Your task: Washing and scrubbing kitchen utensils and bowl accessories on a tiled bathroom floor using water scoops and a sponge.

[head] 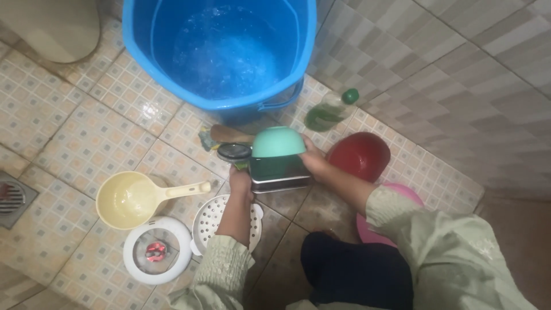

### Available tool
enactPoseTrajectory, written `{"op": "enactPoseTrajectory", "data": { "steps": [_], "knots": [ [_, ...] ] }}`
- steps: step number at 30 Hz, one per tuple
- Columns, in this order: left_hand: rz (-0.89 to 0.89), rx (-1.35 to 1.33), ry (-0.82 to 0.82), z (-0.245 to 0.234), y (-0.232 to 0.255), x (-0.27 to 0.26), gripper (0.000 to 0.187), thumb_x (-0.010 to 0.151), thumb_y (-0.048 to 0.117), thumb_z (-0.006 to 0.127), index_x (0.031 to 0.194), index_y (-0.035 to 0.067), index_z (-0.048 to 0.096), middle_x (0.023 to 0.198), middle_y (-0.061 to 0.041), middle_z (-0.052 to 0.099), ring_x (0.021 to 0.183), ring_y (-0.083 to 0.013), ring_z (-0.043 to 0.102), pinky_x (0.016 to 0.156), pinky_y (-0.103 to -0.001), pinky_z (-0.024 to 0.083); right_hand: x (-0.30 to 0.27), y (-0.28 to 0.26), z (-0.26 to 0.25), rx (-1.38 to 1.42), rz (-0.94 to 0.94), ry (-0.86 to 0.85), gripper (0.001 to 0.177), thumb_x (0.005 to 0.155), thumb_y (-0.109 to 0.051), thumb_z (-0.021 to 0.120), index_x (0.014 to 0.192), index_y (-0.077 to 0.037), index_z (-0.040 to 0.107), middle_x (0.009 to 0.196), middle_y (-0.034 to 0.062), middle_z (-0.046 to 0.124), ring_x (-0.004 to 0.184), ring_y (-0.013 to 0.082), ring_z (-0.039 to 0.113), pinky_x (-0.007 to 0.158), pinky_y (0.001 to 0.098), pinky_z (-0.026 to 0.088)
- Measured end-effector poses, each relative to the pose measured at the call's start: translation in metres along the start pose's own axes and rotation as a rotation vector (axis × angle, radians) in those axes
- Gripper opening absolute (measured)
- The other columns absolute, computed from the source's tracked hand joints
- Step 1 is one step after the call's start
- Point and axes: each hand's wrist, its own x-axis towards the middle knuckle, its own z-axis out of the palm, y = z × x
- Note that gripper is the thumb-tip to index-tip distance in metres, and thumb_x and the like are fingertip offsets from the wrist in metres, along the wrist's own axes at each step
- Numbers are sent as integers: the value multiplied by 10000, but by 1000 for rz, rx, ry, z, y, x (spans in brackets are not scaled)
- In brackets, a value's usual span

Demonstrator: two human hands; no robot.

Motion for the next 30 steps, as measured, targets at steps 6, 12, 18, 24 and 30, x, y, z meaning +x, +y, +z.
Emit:
{"op": "enactPoseTrajectory", "data": {
  "steps": [6,12,18,24,30],
  "knots": [
    [103,29,-34,15,0,-76,373,988,24,430,1351,69,502,1164,-142,655,986,-249,647,797,-388,559,-40,10,-37,20,-23,54,611,971,-257,591,1549,-164,413,1469,125,546,1333,257,521,1070,370,439],
    [25,26,-137,42,-10,-144,385,997,128,485,1376,68,450,1225,-132,619,1051,-245,631,857,-396,558,-108,8,-91,-119,-140,128,541,1022,-292,572,1525,-136,447,1521,120,522,1392,246,482,1126,355,392],
    [-193,-119,-295,64,-16,-154,360,1043,280,453,1348,91,488,1208,-121,635,1049,-251,641,866,-421,566,-151,-41,-102,-56,-23,182,510,1037,-309,534,1518,-150,476,1493,90,551,1361,219,510,1114,346,405],
    [-118,-292,-298,28,-37,-98,296,1004,168,502,1228,3,603,1113,-147,680,971,-287,692,813,-464,605,-127,-47,-88,5,-44,12,694,901,-176,661,1550,-160,415,1463,104,545,1329,256,528,1064,410,464],
    [52,-392,-272,23,58,-125,269,1015,175,556,1245,40,589,1102,-117,670,940,-252,682,799,-437,597,-119,-73,-66,-103,-376,-221,1177,787,-212,829,1650,-197,29,1679,183,176,1539,333,207,1209,451,252]
  ]
}}
